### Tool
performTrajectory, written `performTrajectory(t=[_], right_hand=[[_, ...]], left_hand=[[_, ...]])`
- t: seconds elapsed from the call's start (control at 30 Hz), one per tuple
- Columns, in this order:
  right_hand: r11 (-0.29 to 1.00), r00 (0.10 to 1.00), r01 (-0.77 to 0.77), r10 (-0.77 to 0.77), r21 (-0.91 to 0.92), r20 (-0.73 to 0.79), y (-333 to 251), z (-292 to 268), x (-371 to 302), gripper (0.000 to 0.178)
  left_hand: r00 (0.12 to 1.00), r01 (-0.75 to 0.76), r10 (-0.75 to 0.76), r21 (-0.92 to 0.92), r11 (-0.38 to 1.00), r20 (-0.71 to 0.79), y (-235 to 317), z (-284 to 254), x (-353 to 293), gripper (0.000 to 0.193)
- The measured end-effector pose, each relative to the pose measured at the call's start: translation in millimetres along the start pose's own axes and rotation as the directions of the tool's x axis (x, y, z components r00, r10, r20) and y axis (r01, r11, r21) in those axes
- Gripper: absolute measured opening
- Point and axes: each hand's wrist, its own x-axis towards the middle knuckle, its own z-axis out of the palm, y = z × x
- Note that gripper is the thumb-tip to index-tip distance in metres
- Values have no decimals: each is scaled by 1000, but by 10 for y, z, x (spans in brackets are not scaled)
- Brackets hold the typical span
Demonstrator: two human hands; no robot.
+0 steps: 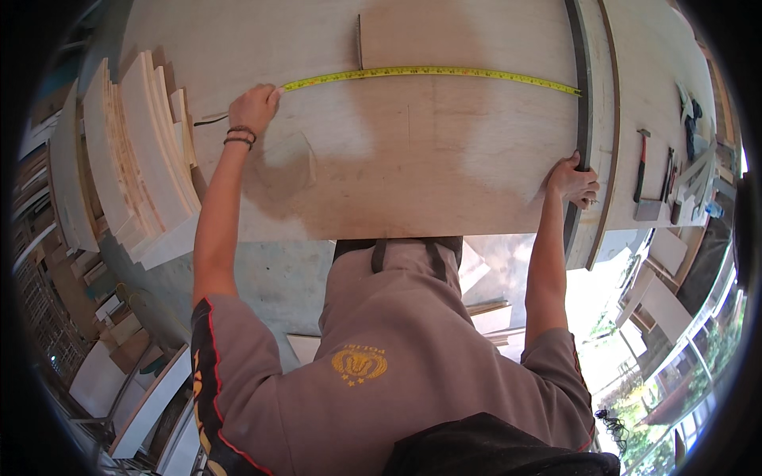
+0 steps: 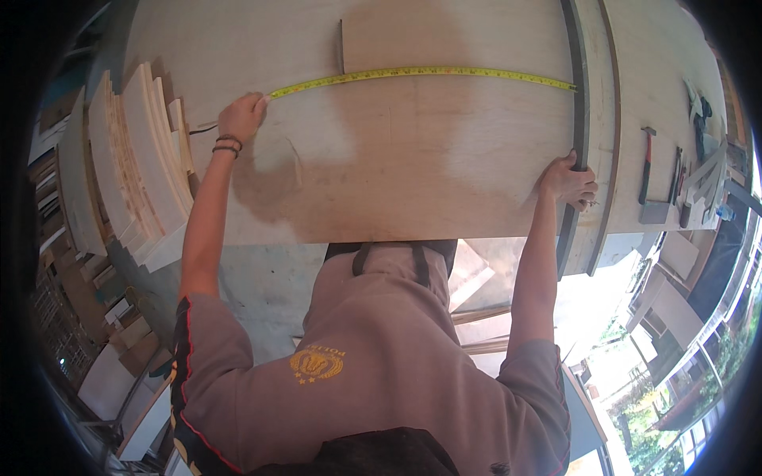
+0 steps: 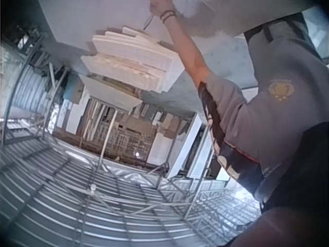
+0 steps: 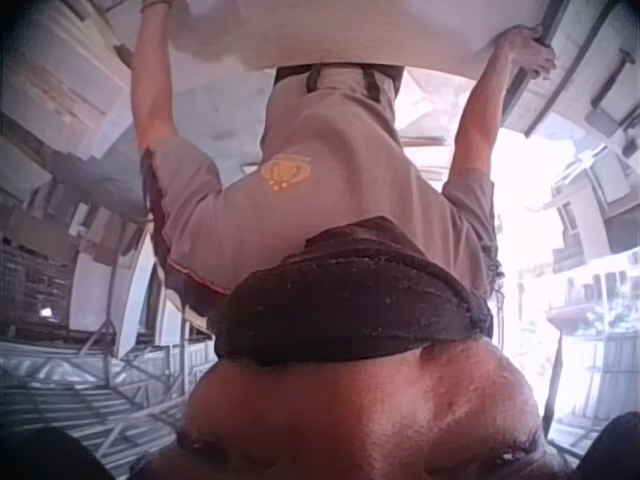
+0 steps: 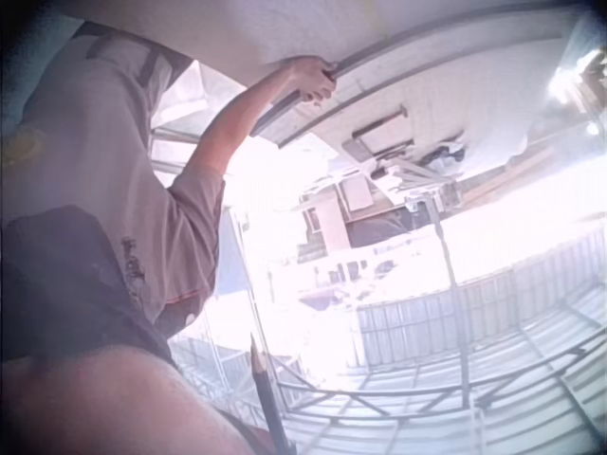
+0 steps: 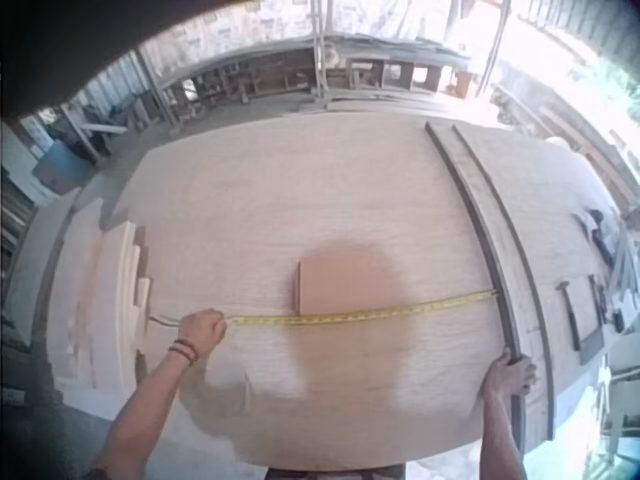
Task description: The person marks several rectangular wooden boards with a pencil, stacking them on a workbench. They then use a tape measure to measure a larger board and mark it with a pencil. Finally, they use a hammer to tap a wooden strip onto the board.
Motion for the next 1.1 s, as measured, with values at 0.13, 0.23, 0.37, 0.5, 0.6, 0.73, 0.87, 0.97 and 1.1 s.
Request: performTrajectory(t=[0.13,0.23,0.37,0.5,0.6,0.73,0.87,0.97,1.1], right_hand=[[999,998,17,-19,-29,-64,12,50,1,52],[1000,1000,6,-6,-28,-25,12,8,-45,53],[999,999,-1,-1,-47,-36,45,78,-11,57],[999,1000,-14,13,-39,-13,51,83,0,59],[998,1000,-7,6,-60,-20,85,124,-1,60],[997,1000,-8,8,-73,4,41,66,-13,60],[997,1000,-9,10,-83,13,52,14,-24,61],[997,1000,-5,7,-80,15,69,51,-13,60],[997,999,-2,4,-72,33,81,76,-2,59]], left_hand=[[1000,3,-3,22,1000,10,-7,30,21,37],[1000,-8,8,63,998,6,-63,69,22,37],[998,25,-28,66,998,48,-87,78,38,38],[999,25,-27,49,999,40,-158,144,58,37],[998,26,-29,58,998,57,-162,177,87,37],[997,31,-38,98,995,70,-186,212,95,38],[998,32,-36,70,997,60,-167,205,100,42],[997,32,-39,96,995,69,-145,188,82,42],[996,39,-48,103,994,80,-183,241,99,42]])
